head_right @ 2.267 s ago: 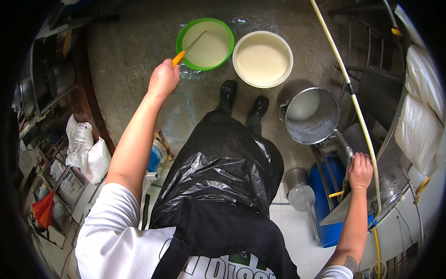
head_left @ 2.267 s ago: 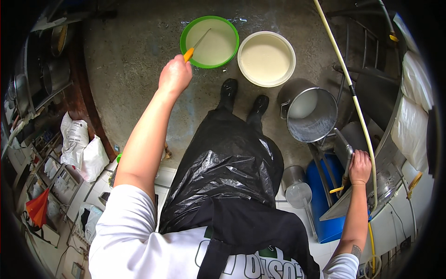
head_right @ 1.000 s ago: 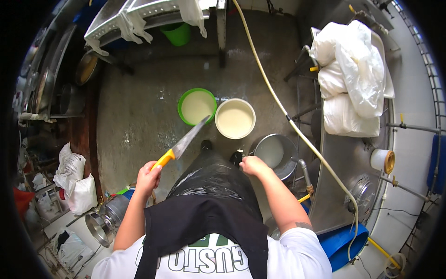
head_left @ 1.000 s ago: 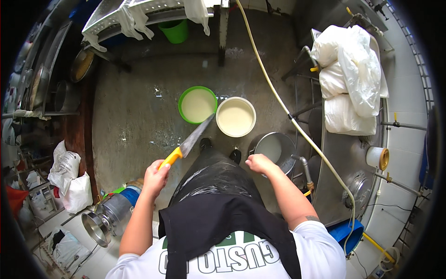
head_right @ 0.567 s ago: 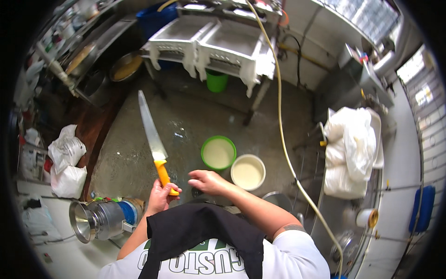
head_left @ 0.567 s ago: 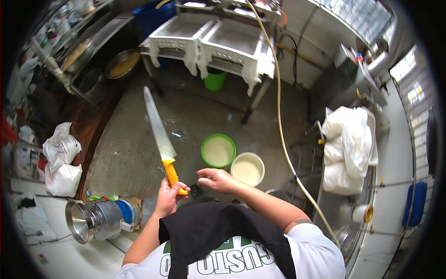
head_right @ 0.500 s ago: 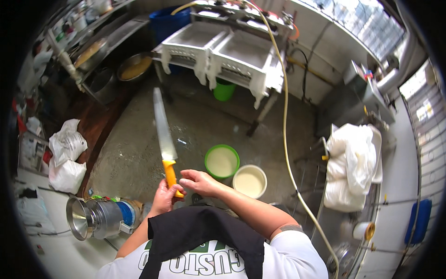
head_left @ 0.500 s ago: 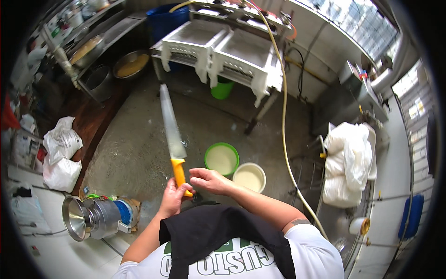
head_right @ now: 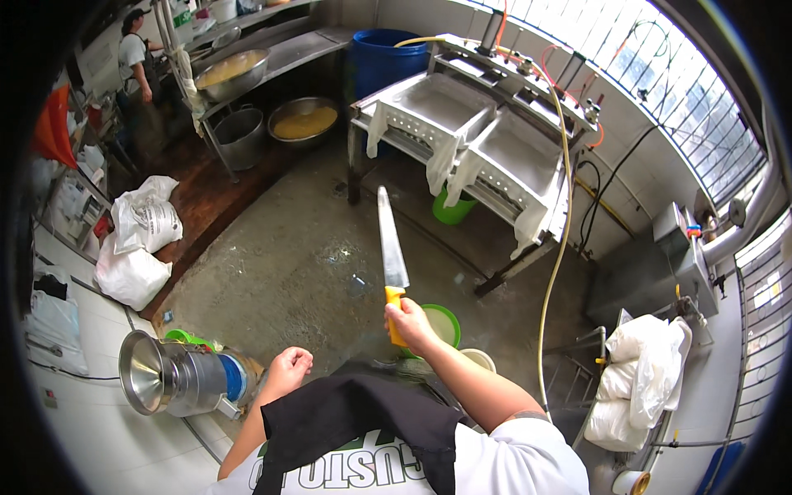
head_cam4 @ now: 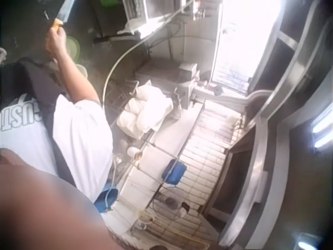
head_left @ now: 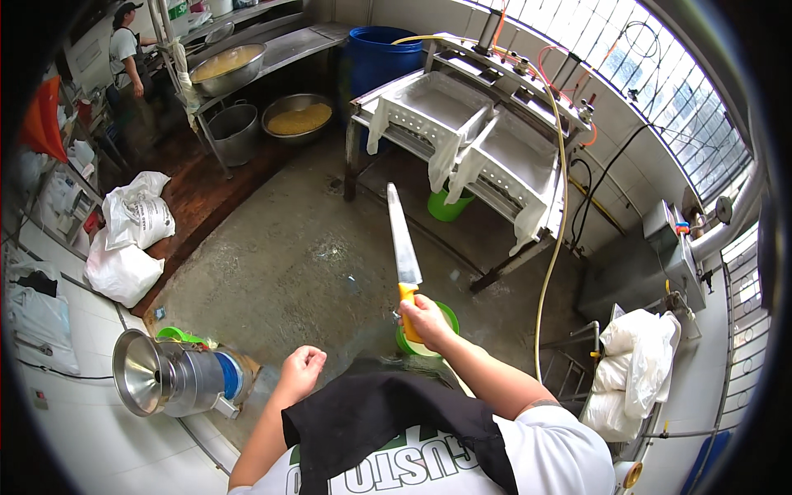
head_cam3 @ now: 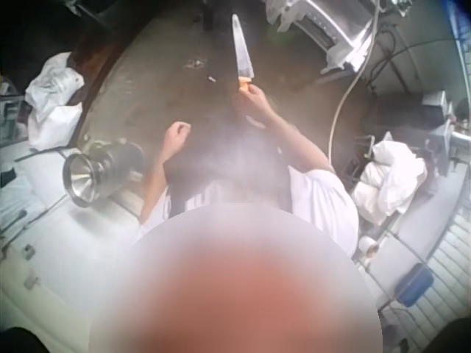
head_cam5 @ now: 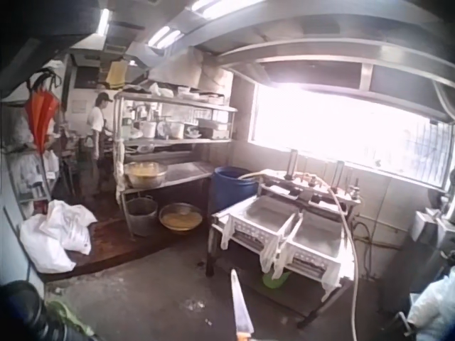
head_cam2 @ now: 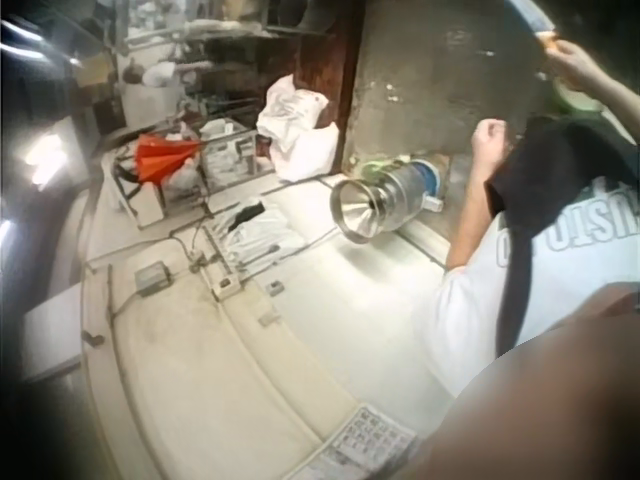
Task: The person washes beans in a large bowl by hand under running water from a hose, then uses a strainer to scoop the beans out and place them into another bowl.
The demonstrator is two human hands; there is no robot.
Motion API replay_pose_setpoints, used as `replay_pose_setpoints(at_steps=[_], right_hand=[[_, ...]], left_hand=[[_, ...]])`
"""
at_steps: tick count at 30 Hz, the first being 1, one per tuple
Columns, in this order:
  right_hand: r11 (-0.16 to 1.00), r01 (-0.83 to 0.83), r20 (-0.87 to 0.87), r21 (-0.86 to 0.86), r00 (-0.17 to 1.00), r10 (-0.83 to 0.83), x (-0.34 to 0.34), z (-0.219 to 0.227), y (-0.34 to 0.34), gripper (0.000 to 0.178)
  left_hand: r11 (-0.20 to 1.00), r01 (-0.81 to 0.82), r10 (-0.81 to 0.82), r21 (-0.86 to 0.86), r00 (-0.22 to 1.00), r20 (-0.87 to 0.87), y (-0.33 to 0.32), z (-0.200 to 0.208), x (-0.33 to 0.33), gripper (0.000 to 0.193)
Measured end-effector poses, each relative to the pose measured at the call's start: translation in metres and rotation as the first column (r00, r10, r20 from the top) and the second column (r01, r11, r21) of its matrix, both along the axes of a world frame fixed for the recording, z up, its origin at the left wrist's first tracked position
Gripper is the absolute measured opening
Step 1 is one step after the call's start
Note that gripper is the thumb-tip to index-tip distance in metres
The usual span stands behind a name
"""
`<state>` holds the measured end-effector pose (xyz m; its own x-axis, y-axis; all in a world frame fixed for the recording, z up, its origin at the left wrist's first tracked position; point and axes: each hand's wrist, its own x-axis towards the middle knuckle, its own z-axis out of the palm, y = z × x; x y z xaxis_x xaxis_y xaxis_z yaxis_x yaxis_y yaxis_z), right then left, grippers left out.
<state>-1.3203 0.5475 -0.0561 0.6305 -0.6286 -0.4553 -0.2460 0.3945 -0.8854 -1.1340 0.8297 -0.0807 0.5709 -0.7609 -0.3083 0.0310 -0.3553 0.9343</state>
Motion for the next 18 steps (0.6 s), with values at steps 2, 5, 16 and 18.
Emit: replay_pose_setpoints(at_steps=[2,5,16,18], right_hand=[[0.995,0.095,0.081,0.028,0.992,-0.097,0.012,-0.006,-0.025,0.017],[0.969,0.230,0.173,0.092,0.955,-0.243,0.045,-0.008,-0.075,0.017],[0.739,0.667,0.557,0.091,0.581,-0.593,0.219,0.014,-0.359,0.017],[0.665,0.729,0.529,0.160,0.506,-0.682,0.241,0.020,-0.405,0.019]], left_hand=[[1.000,-0.027,0.027,0.013,1.000,0.004,-0.002,-0.001,0.012,0.029],[0.997,-0.063,0.062,0.037,0.998,0.033,-0.017,0.003,0.033,0.029],[0.957,-0.076,0.000,0.280,0.965,0.264,-0.173,0.041,0.157,0.028],[0.957,-0.063,-0.016,0.283,0.963,0.270,-0.200,0.036,0.186,0.028]])
